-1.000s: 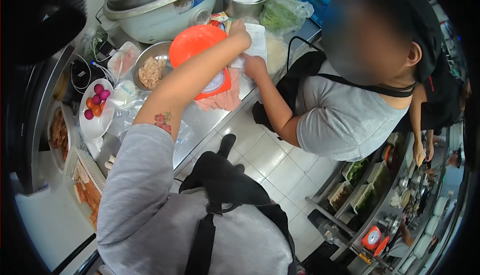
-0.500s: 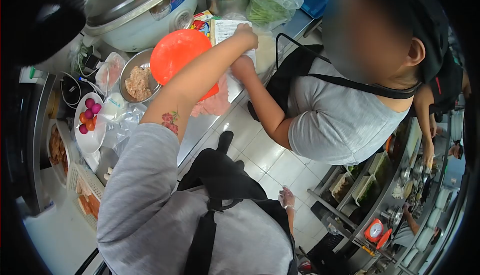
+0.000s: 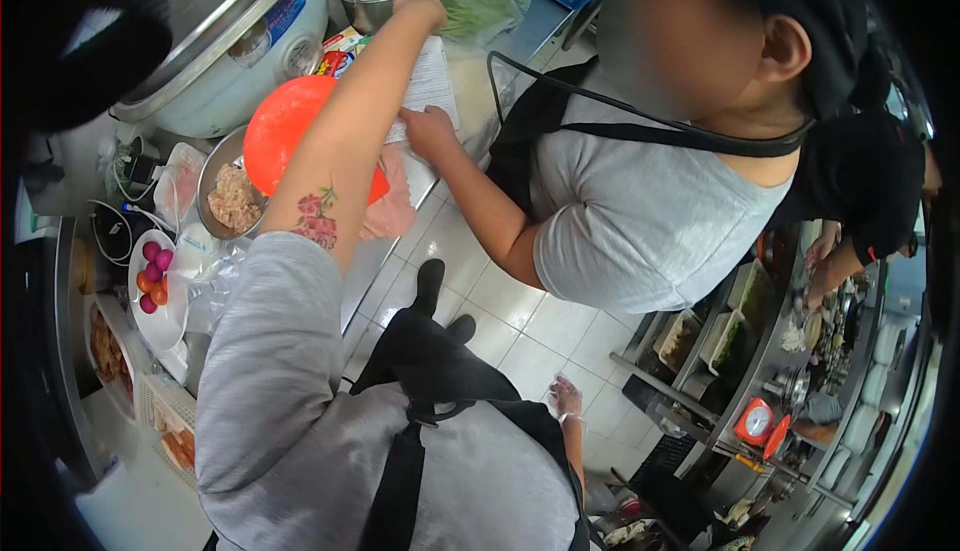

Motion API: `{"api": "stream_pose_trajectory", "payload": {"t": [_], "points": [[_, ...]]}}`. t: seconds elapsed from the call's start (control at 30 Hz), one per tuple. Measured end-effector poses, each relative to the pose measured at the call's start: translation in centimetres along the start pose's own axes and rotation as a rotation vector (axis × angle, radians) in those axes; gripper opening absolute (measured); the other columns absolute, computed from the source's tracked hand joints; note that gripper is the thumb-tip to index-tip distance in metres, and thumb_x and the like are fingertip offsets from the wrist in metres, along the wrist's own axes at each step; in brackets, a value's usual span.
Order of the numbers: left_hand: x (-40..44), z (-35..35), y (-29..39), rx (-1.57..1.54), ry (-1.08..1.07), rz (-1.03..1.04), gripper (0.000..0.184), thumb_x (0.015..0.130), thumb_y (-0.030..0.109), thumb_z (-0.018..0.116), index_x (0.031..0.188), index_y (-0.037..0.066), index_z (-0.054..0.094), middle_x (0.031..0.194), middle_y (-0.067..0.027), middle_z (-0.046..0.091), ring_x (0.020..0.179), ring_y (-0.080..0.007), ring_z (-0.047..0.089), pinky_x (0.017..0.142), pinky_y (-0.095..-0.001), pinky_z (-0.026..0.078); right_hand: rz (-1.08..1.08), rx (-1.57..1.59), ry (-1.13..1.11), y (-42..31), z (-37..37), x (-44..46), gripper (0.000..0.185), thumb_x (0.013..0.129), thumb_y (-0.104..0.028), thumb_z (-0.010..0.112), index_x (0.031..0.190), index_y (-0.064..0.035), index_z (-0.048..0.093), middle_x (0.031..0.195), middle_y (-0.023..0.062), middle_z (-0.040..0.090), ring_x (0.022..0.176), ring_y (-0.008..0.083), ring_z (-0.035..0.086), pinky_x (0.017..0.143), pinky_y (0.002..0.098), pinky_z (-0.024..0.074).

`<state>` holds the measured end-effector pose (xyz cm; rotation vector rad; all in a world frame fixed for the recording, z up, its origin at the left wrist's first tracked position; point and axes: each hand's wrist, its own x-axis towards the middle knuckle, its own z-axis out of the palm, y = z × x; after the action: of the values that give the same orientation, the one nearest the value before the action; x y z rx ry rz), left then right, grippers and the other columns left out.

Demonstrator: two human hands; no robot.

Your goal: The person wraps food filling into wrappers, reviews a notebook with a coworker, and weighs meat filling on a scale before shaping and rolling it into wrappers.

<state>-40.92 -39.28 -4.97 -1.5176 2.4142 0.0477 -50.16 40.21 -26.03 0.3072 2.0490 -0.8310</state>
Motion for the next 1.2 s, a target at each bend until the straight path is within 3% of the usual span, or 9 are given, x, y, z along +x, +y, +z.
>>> {"api": "stream_pose_trajectory", "payload": {"t": [0.1,0.13,0.37,0.47,0.5,0.8,0.93,0.97,1.2], "points": [[-2.7,-0.3,1.0,0.019,0.042,0.138,0.041,0.084,0.012,0.055,0.114,0.038,0.064,0.124,-0.0042,0.060,0.118,-0.0300,0.052,0.095,-0.0466,0.040,0.034,0.148,-0.119,4.8,-0.3,3.1,0.033,0.085,-0.003,0.053,0.117,-0.0011,0.059,0.093,0.0082,0.067,0.077,0.0174,0.064,0.067,0.0278,0.0514],[-5.0,-0.8,0.8,-0.162,-0.013,0.194,0.042,0.089,0.043,0.050,0.123,0.020,0.061,0.131,-0.0081,0.056,0.124,-0.0340,0.046,0.101,-0.0481,0.036,0.047,0.136,-0.116,5.5,-0.3,2.8,0.033,0.084,-0.002,0.054,0.117,-0.0006,0.060,0.093,0.0083,0.067,0.078,0.0176,0.064,0.067,0.0281,0.0516],[-25.6,7.9,-0.1,-0.952,0.202,0.493,0.033,0.093,0.022,0.047,0.111,-0.002,0.060,0.108,-0.0224,0.063,0.104,-0.0344,0.060,0.091,-0.0382,0.045,-0.249,-0.217,-0.131,12.7,0.5,6.5,0.032,0.082,-0.012,0.060,0.114,-0.0104,0.064,0.097,0.0058,0.068,0.085,0.0162,0.065,0.074,0.0300,0.0520],[-28.8,13.2,-0.8,-0.916,0.307,0.543,0.029,0.084,0.003,0.048,0.110,0.001,0.061,0.093,-0.0146,0.064,0.088,-0.0262,0.061,0.083,-0.0354,0.046,-0.038,-0.247,-0.073,9.9,0.0,5.7,0.033,0.082,-0.020,0.054,0.114,-0.0207,0.065,0.118,0.0036,0.064,0.102,0.0174,0.063,0.088,0.0317,0.0503],[-29.6,12.5,0.4,-0.946,0.203,0.494,0.029,0.084,0.003,0.048,0.110,0.002,0.061,0.091,-0.0134,0.063,0.085,-0.0245,0.060,0.080,-0.0346,0.047,-0.871,-0.607,-0.208,12.7,-1.7,9.6,0.032,0.079,-0.016,0.055,0.110,-0.0163,0.065,0.117,0.0052,0.064,0.101,0.0180,0.063,0.087,0.0343,0.0508],[-44.6,11.4,7.4,-1.047,0.233,0.526,0.035,0.079,0.011,0.058,0.114,0.011,0.058,0.089,-0.0107,0.060,0.078,-0.0274,0.058,0.074,-0.0382,0.048,-0.257,-0.421,-0.192,2.7,-0.9,5.2,0.022,0.083,-0.019,0.055,0.102,-0.0169,0.067,0.087,0.0047,0.068,0.073,0.0121,0.065,0.061,0.0276,0.0519],[-49.9,12.5,8.1,-0.999,0.083,0.381,0.033,0.079,0.012,0.058,0.112,0.012,0.058,0.086,-0.0094,0.056,0.077,-0.0256,0.058,0.070,-0.0373,0.047,-0.531,-0.375,-0.307,4.3,-1.0,6.3,0.031,0.086,-0.019,0.057,0.115,-0.0094,0.064,0.088,0.0025,0.068,0.066,0.0097,0.061,0.058,0.0263,0.0504],[-51.1,13.7,7.9,-0.998,0.119,0.360,0.032,0.079,0.013,0.057,0.111,0.012,0.058,0.085,-0.0095,0.056,0.078,-0.0258,0.058,0.070,-0.0369,0.047,-0.182,-0.226,-0.255,2.5,0.3,2.6,0.032,0.086,-0.018,0.057,0.115,-0.0073,0.064,0.090,0.0032,0.068,0.069,0.0097,0.061,0.062,0.0263,0.0509],[-55.4,19.1,3.4,-0.982,0.078,0.288,0.030,0.079,0.012,0.057,0.110,0.012,0.060,0.085,-0.0099,0.057,0.079,-0.0257,0.059,0.071,-0.0375,0.047,-0.636,-0.710,-0.420,6.1,-0.5,7.2,0.033,0.083,-0.010,0.059,0.115,-0.0076,0.064,0.084,0.0041,0.068,0.067,0.0134,0.061,0.055,0.0276,0.0489]]}}
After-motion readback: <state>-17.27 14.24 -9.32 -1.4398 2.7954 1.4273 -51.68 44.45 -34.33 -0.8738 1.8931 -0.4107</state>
